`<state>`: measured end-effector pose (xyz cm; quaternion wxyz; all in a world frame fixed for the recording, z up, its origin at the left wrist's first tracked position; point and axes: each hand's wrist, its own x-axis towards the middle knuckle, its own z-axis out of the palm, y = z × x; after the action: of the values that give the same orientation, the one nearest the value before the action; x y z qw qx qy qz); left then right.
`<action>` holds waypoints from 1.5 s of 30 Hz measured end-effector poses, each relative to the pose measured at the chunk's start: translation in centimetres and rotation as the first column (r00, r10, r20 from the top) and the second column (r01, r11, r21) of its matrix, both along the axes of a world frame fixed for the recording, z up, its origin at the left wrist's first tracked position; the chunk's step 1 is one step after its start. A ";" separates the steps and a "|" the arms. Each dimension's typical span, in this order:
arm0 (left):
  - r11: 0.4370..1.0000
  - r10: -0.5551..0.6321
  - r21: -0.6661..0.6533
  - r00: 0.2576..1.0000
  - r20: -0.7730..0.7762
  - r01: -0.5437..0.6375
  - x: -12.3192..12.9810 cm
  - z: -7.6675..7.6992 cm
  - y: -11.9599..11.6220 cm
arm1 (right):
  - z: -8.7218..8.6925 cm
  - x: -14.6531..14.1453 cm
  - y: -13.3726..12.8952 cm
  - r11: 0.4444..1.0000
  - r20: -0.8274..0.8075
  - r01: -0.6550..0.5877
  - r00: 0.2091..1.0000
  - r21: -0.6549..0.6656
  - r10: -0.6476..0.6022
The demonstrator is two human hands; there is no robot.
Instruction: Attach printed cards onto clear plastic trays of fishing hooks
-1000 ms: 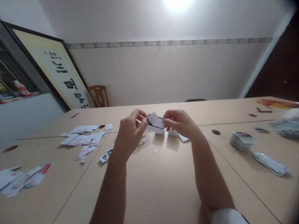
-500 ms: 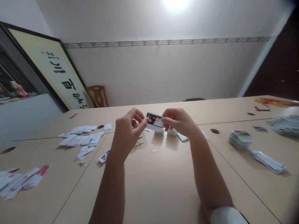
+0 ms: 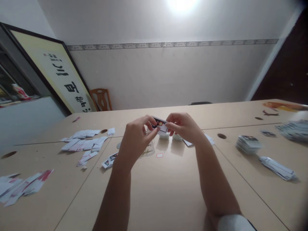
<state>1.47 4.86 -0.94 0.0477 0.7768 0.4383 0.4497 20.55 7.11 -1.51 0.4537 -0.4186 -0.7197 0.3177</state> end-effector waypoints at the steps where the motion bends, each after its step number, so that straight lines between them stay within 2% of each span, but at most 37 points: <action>1: 1.000 0.004 0.009 1.000 0.006 -0.004 0.0 0.0 0.0 | 0.0 0.0 0.0 1.000 0.013 0.005 1.000 0.002 -0.005; 6: 0.997 0.064 0.044 0.996 0.067 -0.067 -0.4 0.1 0.2 | -0.2 0.0 0.1 1.000 0.067 0.006 0.998 0.003 -0.006; 15: 0.985 0.151 0.070 0.987 0.059 -0.155 -1.0 0.1 1.0 | 0.0 0.0 -0.3 1.000 0.143 0.011 0.990 -0.007 -0.010; 25: 0.983 0.170 0.060 0.982 0.078 -0.175 -1.2 0.0 1.2 | 0.0 0.3 -0.1 1.000 0.185 0.028 0.982 -0.011 -0.026; 38: 0.984 0.162 0.067 0.983 0.085 -0.168 -1.5 0.1 1.2 | 0.0 1.8 0.0 1.000 0.329 0.001 0.944 -0.007 0.002; 45: 0.983 0.150 0.089 0.982 0.116 -0.160 -1.5 0.0 1.2 | 0.1 2.9 0.2 0.998 0.346 -0.015 0.938 -0.058 0.034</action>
<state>-0.07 6.08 -0.99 -0.0017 0.7159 0.4717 0.5148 23.44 7.32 -1.37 0.3045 -0.4712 -0.7845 0.2641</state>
